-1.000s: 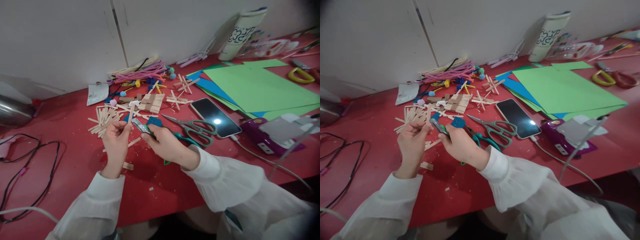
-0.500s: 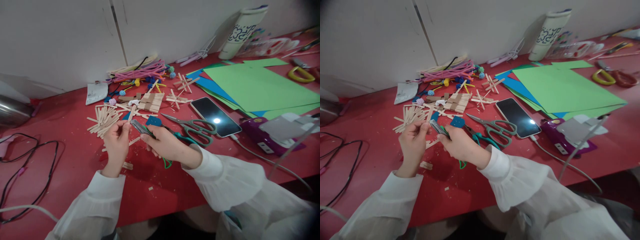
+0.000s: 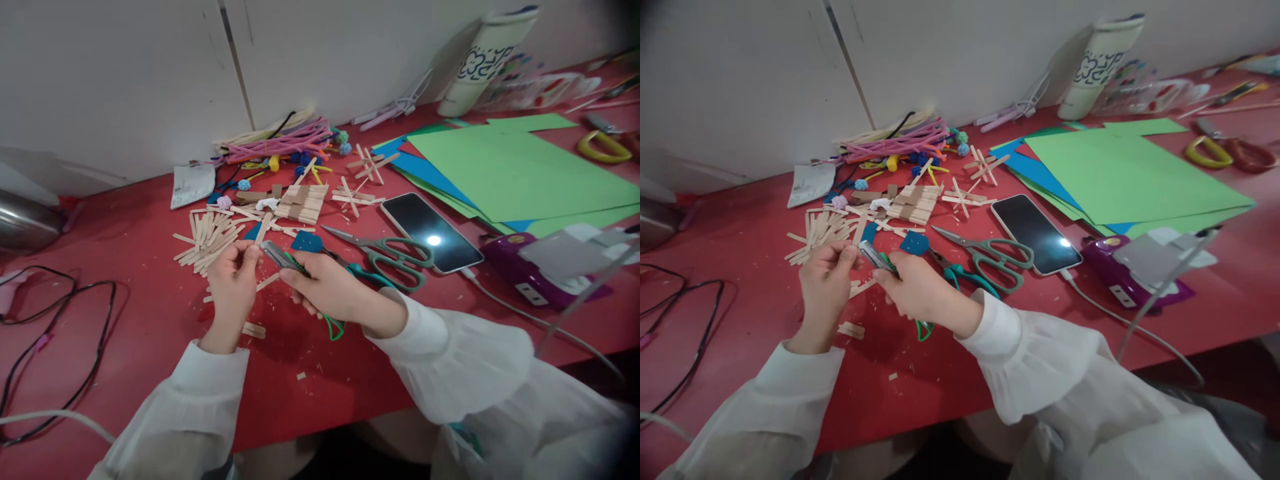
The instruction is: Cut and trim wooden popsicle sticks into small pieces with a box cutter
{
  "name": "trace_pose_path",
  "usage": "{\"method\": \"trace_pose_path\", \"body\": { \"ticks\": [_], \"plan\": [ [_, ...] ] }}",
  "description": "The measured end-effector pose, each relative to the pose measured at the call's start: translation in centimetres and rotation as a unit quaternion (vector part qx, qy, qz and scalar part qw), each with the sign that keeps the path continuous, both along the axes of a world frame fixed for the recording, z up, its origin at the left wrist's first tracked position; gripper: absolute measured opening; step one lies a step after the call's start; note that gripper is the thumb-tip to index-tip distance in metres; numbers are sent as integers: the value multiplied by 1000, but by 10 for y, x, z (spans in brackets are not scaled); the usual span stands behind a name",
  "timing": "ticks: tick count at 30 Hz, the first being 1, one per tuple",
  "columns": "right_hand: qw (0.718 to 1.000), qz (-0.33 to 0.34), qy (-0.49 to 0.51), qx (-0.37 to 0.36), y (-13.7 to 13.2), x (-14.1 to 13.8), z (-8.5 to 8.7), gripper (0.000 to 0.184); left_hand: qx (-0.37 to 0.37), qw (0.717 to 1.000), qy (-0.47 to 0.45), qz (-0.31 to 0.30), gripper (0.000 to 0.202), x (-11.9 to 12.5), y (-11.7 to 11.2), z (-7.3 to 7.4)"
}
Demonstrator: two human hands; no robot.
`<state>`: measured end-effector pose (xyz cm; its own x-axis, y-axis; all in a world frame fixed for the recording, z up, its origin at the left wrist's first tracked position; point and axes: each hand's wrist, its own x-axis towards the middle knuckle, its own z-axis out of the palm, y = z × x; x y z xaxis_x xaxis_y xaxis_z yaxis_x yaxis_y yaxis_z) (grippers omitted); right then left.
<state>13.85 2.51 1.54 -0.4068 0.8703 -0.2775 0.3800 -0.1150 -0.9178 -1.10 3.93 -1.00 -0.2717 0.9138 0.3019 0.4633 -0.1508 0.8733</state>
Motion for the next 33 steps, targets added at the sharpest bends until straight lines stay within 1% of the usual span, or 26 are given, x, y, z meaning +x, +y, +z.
{"method": "trace_pose_path", "body": {
  "ticks": [2, 4, 6, 7, 8, 10, 12, 13, 15, 18, 19, 21, 23, 25, 26, 27, 28, 29, 31, 32, 33],
  "plan": [
    [997, -4, 52, -60, 1, 0, 1, 17, 30, 998, 53, 5, 13, -2, -1, -1],
    [994, -8, 72, -79, 1, 1, 2, 17, 57, 993, 100, 4, 14, -3, -1, -1],
    [994, -5, 72, -77, 0, 1, 2, 17, 57, 993, 106, 3, 14, -4, -1, -1],
    [996, -2, 58, -62, 0, 1, 1, 17, 43, 995, 87, 4, 13, -4, 0, -1],
    [999, 1, 31, -31, -1, 1, 1, 15, 22, 998, 57, 4, 13, -4, 1, -1],
    [996, 2, -63, 67, -2, 0, 0, 10, -23, 1000, -19, -1, 12, -3, 3, -1],
    [972, 5, -172, 161, -3, -1, -1, 7, -48, 996, -71, -10, 11, -2, 4, -1],
    [959, 9, -213, 189, -3, -1, -1, 9, -52, 996, -76, -10, 11, -1, 4, -1],
    [942, 21, -260, 212, -4, -2, -2, 14, -49, 998, -48, -4, 10, -1, 3, 1],
    [924, 25, -290, 247, -6, -1, -5, 17, -20, 999, 32, 4, 11, -1, 1, 5],
    [917, 25, -301, 259, -7, -1, -7, 17, -14, 999, 47, 1, 11, -1, 0, 5],
    [904, 30, -323, 279, -8, -1, -10, 18, -21, 999, 45, -5, 12, -2, 0, 6],
    [892, 36, -341, 294, -10, -1, -11, 18, -44, 999, 22, -9, 14, -2, 0, 5],
    [887, 36, -347, 302, -10, -1, -11, 18, -59, 998, 13, -9, 14, -3, 1, 4],
    [889, 32, -344, 301, -10, -1, -9, 18, -59, 998, 18, -8, 14, -4, 1, 4],
    [897, 26, -332, 291, -9, -1, -8, 16, -54, 998, 29, -6, 14, -4, 2, 4],
    [913, 21, -307, 269, -8, 0, -6, 14, -45, 998, 43, -4, 13, -5, 2, 4],
    [935, 19, -269, 233, -6, 0, -4, 12, -36, 998, 56, -4, 13, -5, 2, 4],
    [977, 23, -166, 135, -3, 2, -1, 12, -25, 997, 72, -5, 12, -6, 1, 3],
    [987, 25, -124, 97, -1, 2, 0, 14, -28, 997, 69, -7, 12, -6, 1, 3],
    [991, 23, -104, 82, 0, 2, 1, 14, -35, 997, 62, -9, 13, -6, 1, 2]
  ]
}}
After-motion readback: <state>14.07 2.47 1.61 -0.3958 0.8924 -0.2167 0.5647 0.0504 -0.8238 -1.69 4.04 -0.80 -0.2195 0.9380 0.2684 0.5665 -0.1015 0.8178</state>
